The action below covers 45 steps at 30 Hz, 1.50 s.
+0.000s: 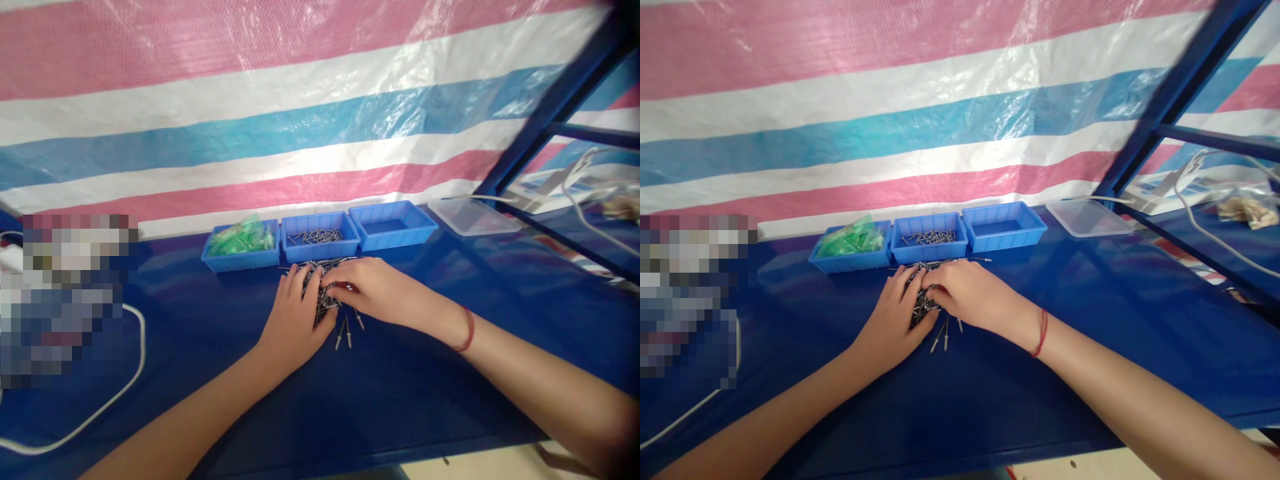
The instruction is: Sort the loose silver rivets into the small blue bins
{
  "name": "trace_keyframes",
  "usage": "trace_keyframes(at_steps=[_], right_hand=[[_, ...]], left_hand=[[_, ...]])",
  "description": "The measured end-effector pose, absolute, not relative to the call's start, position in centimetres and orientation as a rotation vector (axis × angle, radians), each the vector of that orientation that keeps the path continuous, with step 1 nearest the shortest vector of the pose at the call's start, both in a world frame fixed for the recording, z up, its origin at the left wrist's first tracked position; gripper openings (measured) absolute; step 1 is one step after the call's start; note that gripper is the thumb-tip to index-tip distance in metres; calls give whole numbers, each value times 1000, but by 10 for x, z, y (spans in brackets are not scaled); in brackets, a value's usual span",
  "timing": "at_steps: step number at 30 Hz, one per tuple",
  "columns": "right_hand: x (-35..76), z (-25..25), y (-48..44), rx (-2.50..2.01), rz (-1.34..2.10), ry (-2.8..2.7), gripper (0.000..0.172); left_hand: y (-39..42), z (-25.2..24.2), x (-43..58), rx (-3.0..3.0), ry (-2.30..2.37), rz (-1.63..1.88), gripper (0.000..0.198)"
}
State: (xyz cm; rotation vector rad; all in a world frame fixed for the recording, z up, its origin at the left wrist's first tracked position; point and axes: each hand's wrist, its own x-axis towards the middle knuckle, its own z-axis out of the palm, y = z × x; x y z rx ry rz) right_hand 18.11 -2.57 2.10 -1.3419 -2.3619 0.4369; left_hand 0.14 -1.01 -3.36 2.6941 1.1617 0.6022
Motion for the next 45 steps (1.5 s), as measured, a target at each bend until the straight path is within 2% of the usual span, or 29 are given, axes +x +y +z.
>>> trace_keyframes(at_steps=[5, 13, 21, 26, 32, 36, 45], right_hand=[[182, 30, -20, -1383, 487, -2320, 23], [196, 8, -18, -1233, 614, -1951, 26], [172, 3, -24, -1175, 1139, -1325, 26], [159, 3, -32, -1115, 1302, -1209, 27], [158, 0, -35, -1112, 1145, -1348, 21], [159, -2, -36, -1156, 1007, -1471, 23], [159, -4, -36, -1161, 965, -1501, 20]], left_hand=[[-6, -19, 20, 2629, 1322, 758, 53], [-1, -6, 23, 2459, 1322, 821, 30], [3, 0, 8, 2001, 1085, 930, 20], [-1, 9, 6, 1617, 1019, 1092, 13], [1, 7, 8, 1508, 981, 1132, 10], [0, 5, 7, 1561, 987, 1112, 10], [-6, 8, 6, 1647, 998, 1107, 12]])
